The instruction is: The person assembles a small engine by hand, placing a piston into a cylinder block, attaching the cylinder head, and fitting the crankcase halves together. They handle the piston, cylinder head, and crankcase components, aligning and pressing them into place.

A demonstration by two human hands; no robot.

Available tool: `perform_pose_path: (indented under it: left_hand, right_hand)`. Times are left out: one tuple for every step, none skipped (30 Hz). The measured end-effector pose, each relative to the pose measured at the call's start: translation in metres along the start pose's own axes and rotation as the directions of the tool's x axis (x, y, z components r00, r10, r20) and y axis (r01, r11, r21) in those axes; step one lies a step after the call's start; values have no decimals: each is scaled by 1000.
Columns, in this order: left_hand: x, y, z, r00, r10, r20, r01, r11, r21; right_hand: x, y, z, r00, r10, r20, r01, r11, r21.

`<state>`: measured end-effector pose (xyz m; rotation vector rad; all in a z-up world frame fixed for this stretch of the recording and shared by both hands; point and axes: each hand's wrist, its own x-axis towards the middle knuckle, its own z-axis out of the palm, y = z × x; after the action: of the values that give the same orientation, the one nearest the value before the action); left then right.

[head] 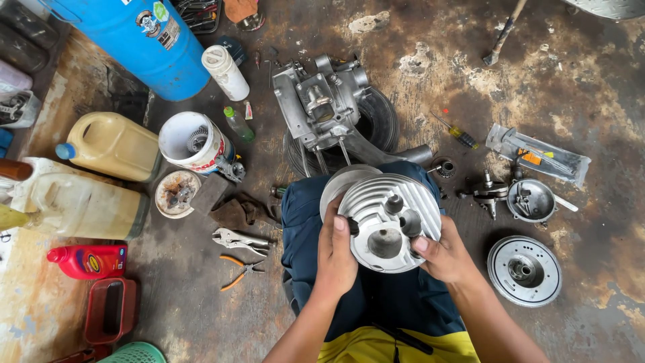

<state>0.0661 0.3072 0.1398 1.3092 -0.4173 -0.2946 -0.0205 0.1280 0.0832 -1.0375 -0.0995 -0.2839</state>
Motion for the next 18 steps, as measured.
perform_pose_path:
  left_hand:
    - [-1, 2, 2, 1000, 2, -4, -2, 1000, 0]
    - [-1, 4, 5, 998, 32, -45, -33, 999, -24]
    - [0, 5, 8, 994, 60, -87, -64, 997, -46]
    - [0, 4, 8, 994, 64, -87, -68, 997, -47]
    - [1, 1, 9, 992, 42, -118, -50, 997, -64]
    - [0, -1, 10, 989, 16, -147, -29, 996, -81]
    - [0, 1, 10, 989, 16, -147, -28, 996, -82]
    - [1, 2, 9, 987, 12, -163, -24, 997, -72]
    - [1, 3, 9, 984, 8, -179, -20, 998, -62]
    - [1, 2, 8, 984, 8, -176, -19, 998, -62]
    - [1, 0, 7, 980, -9, -196, -3, 998, -64]
    - [0, -2, 6, 975, -29, -219, 15, 998, -67]
    - [-1, -2, 5, 975, -32, -219, 18, 998, -68]
    - [-2, -3, 4, 973, -65, -223, 49, 996, -76]
    - [-3, -4, 2, 969, -97, -227, 80, 993, -84]
    - [-4, -3, 1, 968, -99, -230, 81, 993, -86]
    - [-5, -2, 1, 965, -89, -245, 85, 996, -28]
    - [-5, -1, 0, 963, -77, -257, 87, 996, 30]
  right_hand:
    - [4, -4, 10, 1000, 1, 4, -1, 1000, 0]
    - [9, -10, 19, 998, 33, -59, -31, 999, 27]
    - [14, -15, 28, 991, 66, -121, -59, 997, 57]
    - [14, -11, 28, 991, 64, -118, -58, 997, 54]
    - [14, -7, 28, 981, -15, -191, 6, 999, -45]
    - [13, -3, 29, 961, -96, -260, 60, 988, -145]
    - [11, -3, 32, 961, -96, -260, 59, 988, -146]
    - [10, -3, 36, 945, -71, -318, -6, 971, -237]
    - [9, -4, 39, 925, -52, -376, -77, 944, -321]
    - [8, -1, 40, 924, -54, -379, -76, 944, -321]
    - [7, 2, 41, 913, -37, -407, -114, 934, -340]
    - [5, 5, 42, 900, -16, -435, -156, 921, -356]
    - [4, 3, 45, 899, -14, -438, -158, 921, -355]
    - [4, 2, 48, 893, -31, -449, -193, 875, -445]
    - [3, 0, 51, 888, -50, -458, -227, 818, -528]
    - [2, 0, 51, 889, -47, -456, -229, 817, -529]
    - [0, 0, 50, 890, -51, -452, -233, 803, -549]
    - [0, 1, 50, 892, -58, -448, -234, 788, -569]
